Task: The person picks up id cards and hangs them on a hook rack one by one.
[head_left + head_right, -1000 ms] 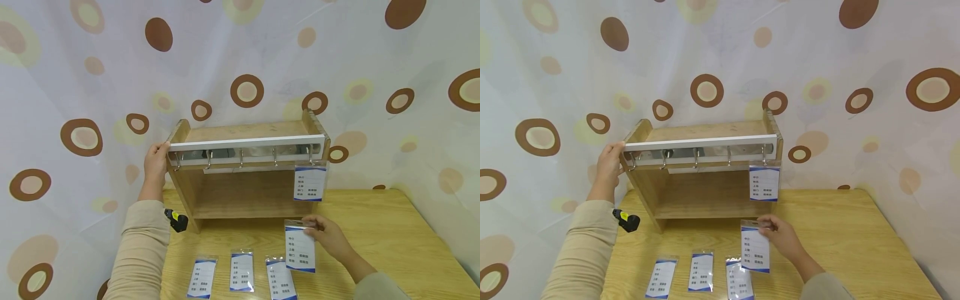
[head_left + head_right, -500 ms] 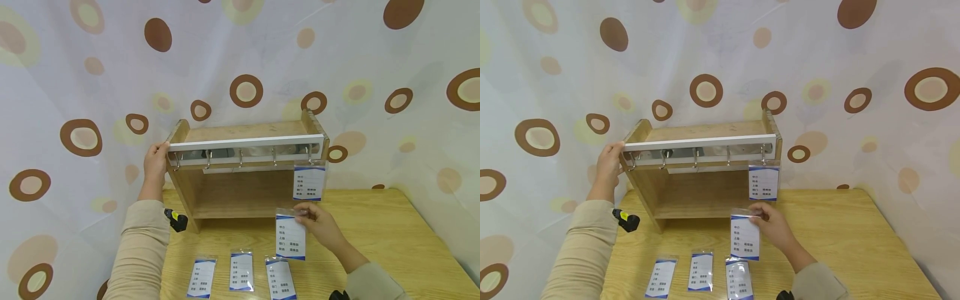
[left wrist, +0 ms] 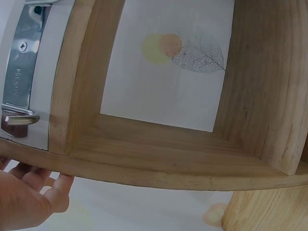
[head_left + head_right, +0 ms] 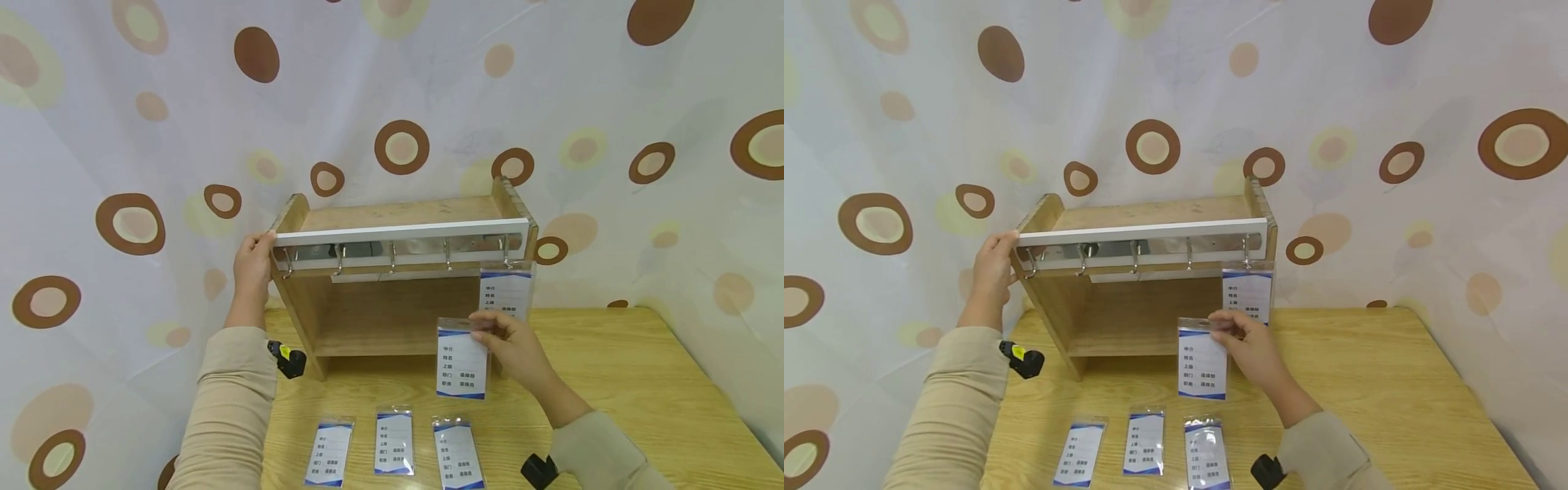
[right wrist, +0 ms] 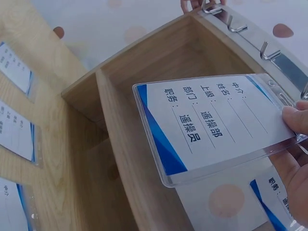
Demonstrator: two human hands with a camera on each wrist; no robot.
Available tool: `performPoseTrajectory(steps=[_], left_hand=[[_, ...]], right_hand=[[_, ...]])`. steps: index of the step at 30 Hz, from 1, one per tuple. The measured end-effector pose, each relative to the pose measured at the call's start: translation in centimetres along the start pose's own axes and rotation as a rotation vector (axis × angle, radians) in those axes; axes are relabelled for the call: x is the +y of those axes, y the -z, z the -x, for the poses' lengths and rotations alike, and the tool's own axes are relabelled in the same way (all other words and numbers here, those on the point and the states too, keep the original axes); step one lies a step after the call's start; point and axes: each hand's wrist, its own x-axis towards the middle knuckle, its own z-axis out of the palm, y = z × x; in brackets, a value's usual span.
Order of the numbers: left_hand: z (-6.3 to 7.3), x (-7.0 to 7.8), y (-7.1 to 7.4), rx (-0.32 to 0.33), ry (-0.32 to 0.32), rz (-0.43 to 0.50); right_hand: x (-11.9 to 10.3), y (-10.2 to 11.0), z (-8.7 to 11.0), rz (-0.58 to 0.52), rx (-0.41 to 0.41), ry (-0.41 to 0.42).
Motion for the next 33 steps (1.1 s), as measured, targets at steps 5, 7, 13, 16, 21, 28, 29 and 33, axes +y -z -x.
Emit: performPoseTrajectory(steps=[5, 7, 13, 16, 21, 28, 29, 33], left_hand=[[-0.1, 0.0, -0.1, 0.000, 0.003, 0.027], [-0.1, 0.0, -0.1, 0.002, 0.003, 0.030], [0.1, 0.1, -0.1, 0.003, -0.004, 0.020], [0.1, 0.1, -0.1, 0.001, -0.003, 0.023], [0.1, 0.1, -0.1, 0.005, -0.002, 0.014], [-0.1, -0.1, -0.1, 0.014, -0.013, 0.003], [-0.1, -0.1, -0.2, 0.017, -0.016, 0.000], [-0.2, -0.2, -0.2, 0.018, -0.024, 0.000]], right_hand=[[-0.8, -0.2, -0.5, -0.047, 0.007, 0.003], [-1.0, -0.3, -0.7, -0.058, 0.010, -0.001], [-1.5, -0.3, -1.4, -0.055, 0.012, 0.015], [-1.9, -0.2, -1.8, -0.037, 0.024, 0.061], [-2.7, -0.2, -2.4, -0.056, 0.043, 0.097], [-3.2, -0.3, -3.1, -0.064, 0.061, 0.137], [-3.2, -0.3, -3.1, -0.061, 0.065, 0.141], [-3.5, -0.5, -3.4, -0.071, 0.085, 0.149]])
